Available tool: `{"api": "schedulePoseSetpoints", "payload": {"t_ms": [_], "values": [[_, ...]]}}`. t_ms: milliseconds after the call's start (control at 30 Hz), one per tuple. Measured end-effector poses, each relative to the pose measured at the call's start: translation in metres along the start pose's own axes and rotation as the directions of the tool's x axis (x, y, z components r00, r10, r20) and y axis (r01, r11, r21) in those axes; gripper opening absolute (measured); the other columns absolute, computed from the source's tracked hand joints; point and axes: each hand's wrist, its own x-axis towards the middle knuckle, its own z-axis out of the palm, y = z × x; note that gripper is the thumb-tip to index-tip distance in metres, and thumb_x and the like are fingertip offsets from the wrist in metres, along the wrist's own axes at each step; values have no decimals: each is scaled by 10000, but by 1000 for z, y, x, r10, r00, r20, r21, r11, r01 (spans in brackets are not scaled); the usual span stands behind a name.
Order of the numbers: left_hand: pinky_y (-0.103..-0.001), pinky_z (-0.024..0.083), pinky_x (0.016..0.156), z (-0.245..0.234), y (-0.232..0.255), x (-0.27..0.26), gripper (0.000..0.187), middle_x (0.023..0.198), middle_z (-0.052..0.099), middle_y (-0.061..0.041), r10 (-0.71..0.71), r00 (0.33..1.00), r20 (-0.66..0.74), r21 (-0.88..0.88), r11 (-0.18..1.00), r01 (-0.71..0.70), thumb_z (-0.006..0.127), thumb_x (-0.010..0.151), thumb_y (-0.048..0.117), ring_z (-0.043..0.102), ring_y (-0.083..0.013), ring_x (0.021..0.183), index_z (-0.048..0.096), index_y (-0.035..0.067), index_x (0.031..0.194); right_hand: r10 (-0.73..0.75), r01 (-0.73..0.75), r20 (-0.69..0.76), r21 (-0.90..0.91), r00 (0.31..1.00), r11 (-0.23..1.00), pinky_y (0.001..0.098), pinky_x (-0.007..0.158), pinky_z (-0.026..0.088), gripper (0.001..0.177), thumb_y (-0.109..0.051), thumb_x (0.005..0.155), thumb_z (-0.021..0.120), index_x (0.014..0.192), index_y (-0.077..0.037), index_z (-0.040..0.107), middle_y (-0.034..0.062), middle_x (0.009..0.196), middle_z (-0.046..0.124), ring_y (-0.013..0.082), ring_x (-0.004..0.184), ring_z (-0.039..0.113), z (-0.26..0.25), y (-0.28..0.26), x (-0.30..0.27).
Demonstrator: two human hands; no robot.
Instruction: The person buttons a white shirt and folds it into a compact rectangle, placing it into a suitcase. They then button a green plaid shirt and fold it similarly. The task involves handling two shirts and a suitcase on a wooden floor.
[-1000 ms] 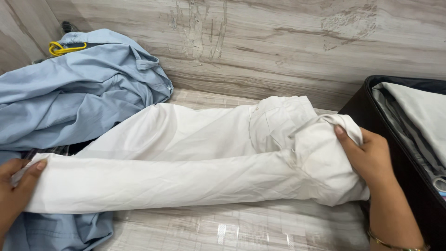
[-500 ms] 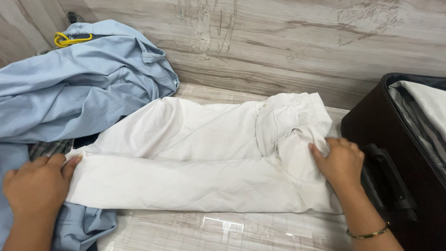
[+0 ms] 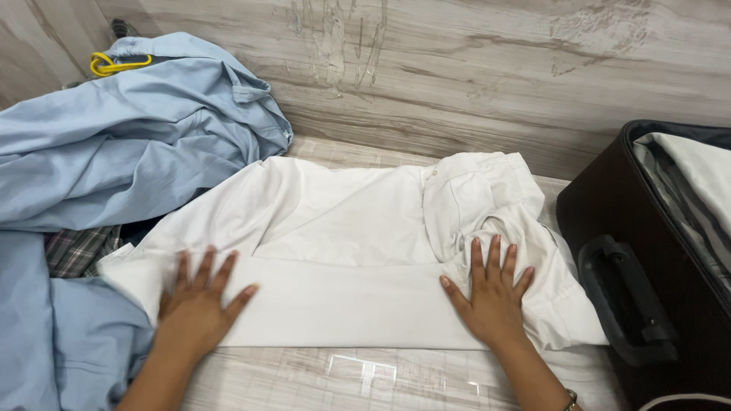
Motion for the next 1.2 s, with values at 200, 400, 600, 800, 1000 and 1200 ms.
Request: {"api": "schedulePoseSetpoints", "payload": {"t_ms": [200, 400, 600, 800, 1000, 1200], "values": [[-433, 393, 1111, -35, 0, 5, 923, 1636, 253, -212, -54, 917, 395, 135, 991, 0, 509, 884, 788, 413, -358, 1392, 276, 261, 1605, 7, -5, 95, -20, 995, 1000, 721, 1060, -114, 1032, -750, 870, 437, 1640, -135, 130, 228, 1697, -23, 466, 1542, -167, -5, 7, -24], [-465, 543, 747, -98, 114, 68, 368, 902, 744, -79, 364, 927, -88, 64, 931, -359, 674, 909, 490, 710, -279, 870, 697, 150, 1047, -36, 35, 30, 16, 999, 999, 725, 1071, -97, 997, -680, 860, 517, 1621, -128, 185, 240, 1688, 11, 485, 1538, -128, -14, 0, -33], [-451, 520, 882, -82, 294, 170, 248, 1067, 756, -48, 720, 627, -297, -11, 654, -756, 632, 902, 113, 677, -274, 1058, 721, 199, 1116, -65, 67, -28, 66, 997, 996, 721, 1078, -73, 938, -633, 875, 541, 1564, -87, 212, 261, 1639, 56, 505, 1540, -75, -22, -3, -33], [-422, 567, 833, -51, 405, 204, 462, 1386, 608, 5, 789, 583, -195, -90, 578, -811, 603, 852, 45, 687, -263, 1104, 661, 254, 1260, -59, 60, -46, 23, 997, 998, 748, 1109, -56, 989, -660, 838, 552, 1596, -112, 228, 268, 1650, 93, 512, 1519, -37, -14, 0, -27], [-428, 594, 782, -77, 364, 240, 194, 1081, 770, -59, 688, 711, -146, 163, 726, -669, 603, 944, 135, 738, -257, 995, 779, 182, 1009, -67, 69, -73, 14, 995, 998, 756, 1111, -62, 978, -661, 848, 544, 1540, -57, 206, 287, 1642, 96, 528, 1518, -43, -11, 2, -28], [-438, 570, 583, -177, 165, 254, 97, 925, 723, -106, 249, 605, -757, 151, 966, -209, 707, 844, 68, 745, -315, 755, 769, 113, 903, 3, 4, 161, -43, 987, 999, 704, 1098, -119, 928, -633, 890, 490, 1609, -124, 197, 160, 1700, 68, 378, 1562, -13, -21, -5, -28]]}}
